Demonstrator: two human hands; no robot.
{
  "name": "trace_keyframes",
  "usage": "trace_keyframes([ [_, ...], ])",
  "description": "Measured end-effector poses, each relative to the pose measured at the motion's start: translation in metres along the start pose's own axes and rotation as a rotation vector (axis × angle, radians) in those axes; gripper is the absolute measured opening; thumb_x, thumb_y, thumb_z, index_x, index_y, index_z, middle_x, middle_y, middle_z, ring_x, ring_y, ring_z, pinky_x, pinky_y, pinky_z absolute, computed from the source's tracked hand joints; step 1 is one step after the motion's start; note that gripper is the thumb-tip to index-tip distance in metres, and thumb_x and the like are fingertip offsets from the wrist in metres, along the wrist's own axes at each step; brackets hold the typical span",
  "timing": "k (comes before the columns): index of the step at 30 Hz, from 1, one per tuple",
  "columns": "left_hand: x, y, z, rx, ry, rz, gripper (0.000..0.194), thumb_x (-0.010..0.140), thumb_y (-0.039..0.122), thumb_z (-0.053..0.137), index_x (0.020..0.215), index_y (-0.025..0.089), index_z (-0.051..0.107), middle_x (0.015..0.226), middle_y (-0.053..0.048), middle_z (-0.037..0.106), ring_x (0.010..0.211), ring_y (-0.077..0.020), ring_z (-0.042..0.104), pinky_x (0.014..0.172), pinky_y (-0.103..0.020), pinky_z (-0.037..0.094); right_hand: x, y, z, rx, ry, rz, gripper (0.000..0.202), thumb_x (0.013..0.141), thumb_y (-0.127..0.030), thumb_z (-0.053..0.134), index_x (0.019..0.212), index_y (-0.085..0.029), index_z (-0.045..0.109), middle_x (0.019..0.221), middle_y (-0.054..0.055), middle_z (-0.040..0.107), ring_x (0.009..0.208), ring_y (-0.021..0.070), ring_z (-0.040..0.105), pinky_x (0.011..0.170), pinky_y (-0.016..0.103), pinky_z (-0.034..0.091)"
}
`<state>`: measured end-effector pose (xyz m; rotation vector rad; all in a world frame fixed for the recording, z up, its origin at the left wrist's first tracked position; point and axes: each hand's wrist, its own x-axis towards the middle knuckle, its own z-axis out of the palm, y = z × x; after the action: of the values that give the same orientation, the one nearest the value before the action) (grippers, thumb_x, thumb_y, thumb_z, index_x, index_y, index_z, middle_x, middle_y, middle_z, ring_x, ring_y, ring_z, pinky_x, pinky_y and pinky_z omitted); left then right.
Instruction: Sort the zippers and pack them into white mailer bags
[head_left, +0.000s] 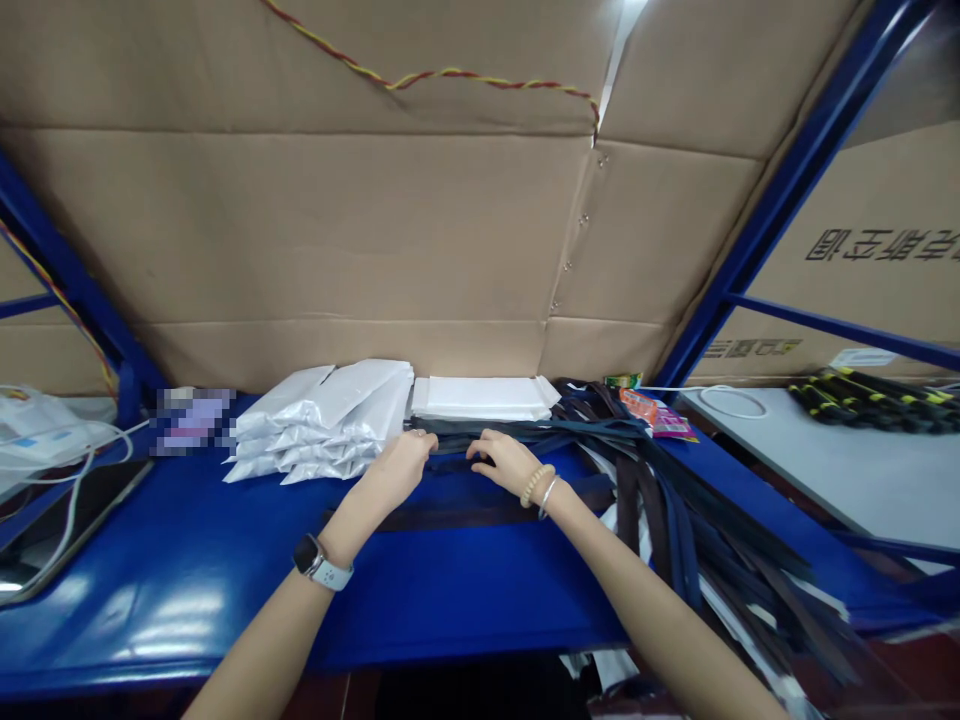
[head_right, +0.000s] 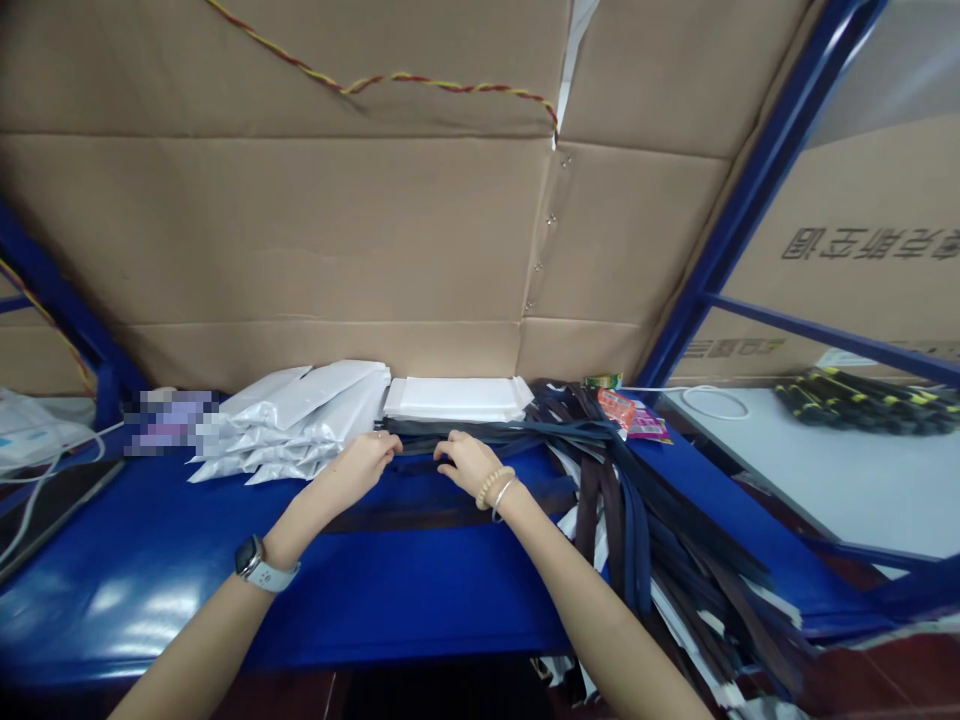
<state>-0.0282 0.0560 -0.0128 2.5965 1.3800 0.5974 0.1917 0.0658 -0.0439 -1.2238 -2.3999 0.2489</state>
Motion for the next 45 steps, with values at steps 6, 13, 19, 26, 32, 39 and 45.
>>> trace_keyframes([
  [6, -0.008, 0.005, 0.009, 0.176, -0.146, 0.022, 0.018, 0.081, 0.025, 0.056, 0.097, 0.017, 0.059, 0.098, -0.008, 0.059, 0.085, -0.0200, 0.060, 0.075, -0.030, 0.045, 0.000, 0.000, -0.003, -0.061, -0.020, 0.018, 0.008, 0.080, -0.011, 0.058, 0.076, -0.017, 0.062, 0.082, 0.005, 0.057, 0.080, 0.0158, 0.053, 0.073, 0.027, 0.038],
  [13, -0.008, 0.019, 0.013, 0.280, -0.151, 0.003, 0.013, 0.086, 0.022, 0.046, 0.091, 0.019, 0.057, 0.098, -0.007, 0.059, 0.077, -0.0202, 0.062, 0.064, -0.030, 0.045, -0.002, 0.006, -0.006, 0.040, -0.017, 0.032, 0.011, 0.084, -0.011, 0.049, 0.078, -0.019, 0.055, 0.078, 0.002, 0.060, 0.079, 0.0166, 0.050, 0.074, 0.029, 0.036],
  [19, 0.000, 0.024, 0.009, 0.046, 0.094, -0.039, 0.023, 0.091, 0.020, 0.033, 0.098, 0.016, 0.055, 0.090, -0.009, 0.061, 0.082, -0.0193, 0.061, 0.072, -0.030, 0.045, -0.001, -0.011, -0.014, 0.119, 0.478, 0.069, 0.004, 0.084, -0.020, 0.053, 0.087, -0.018, 0.053, 0.092, 0.007, 0.055, 0.090, 0.0197, 0.050, 0.082, 0.032, 0.038],
  [26, 0.000, 0.031, 0.005, -0.296, 0.200, -0.059, 0.029, 0.092, 0.023, 0.033, 0.119, 0.021, 0.044, 0.073, 0.000, 0.055, 0.068, -0.0149, 0.056, 0.067, -0.026, 0.042, -0.005, -0.044, -0.007, 0.198, 0.193, -0.001, 0.016, 0.086, -0.028, 0.052, 0.072, -0.019, 0.052, 0.070, 0.001, 0.059, 0.062, 0.0137, 0.052, 0.061, 0.025, 0.035],
  [32, -0.002, 0.037, 0.004, -0.321, 0.169, -0.072, 0.028, 0.092, 0.023, 0.031, 0.117, 0.023, 0.043, 0.074, 0.001, 0.054, 0.065, -0.0137, 0.055, 0.064, -0.024, 0.040, -0.006, -0.052, 0.002, 0.352, 0.134, 0.111, 0.017, 0.086, -0.022, 0.045, 0.071, -0.019, 0.052, 0.066, 0.001, 0.062, 0.060, 0.0124, 0.055, 0.063, 0.023, 0.036],
  [39, -0.003, 0.036, 0.006, -0.280, 0.156, -0.061, 0.029, 0.092, 0.025, 0.033, 0.118, 0.023, 0.044, 0.075, 0.000, 0.055, 0.065, -0.0143, 0.055, 0.065, -0.024, 0.041, -0.005, -0.048, -0.002, 0.512, 0.174, 0.124, 0.022, 0.079, -0.016, 0.041, 0.057, -0.018, 0.044, 0.053, -0.005, 0.047, 0.051, 0.0094, 0.042, 0.055, 0.022, 0.031],
  [45, -0.003, 0.046, 0.001, -0.419, 0.153, -0.005, 0.028, 0.091, 0.024, 0.035, 0.117, 0.022, 0.046, 0.064, 0.004, 0.048, 0.060, -0.0127, 0.050, 0.065, -0.024, 0.040, -0.001, -0.043, -0.005, 0.380, 0.319, 0.095, 0.026, 0.077, -0.019, 0.044, 0.051, -0.018, 0.044, 0.057, -0.002, 0.043, 0.058, 0.0115, 0.042, 0.059, 0.024, 0.033],
])
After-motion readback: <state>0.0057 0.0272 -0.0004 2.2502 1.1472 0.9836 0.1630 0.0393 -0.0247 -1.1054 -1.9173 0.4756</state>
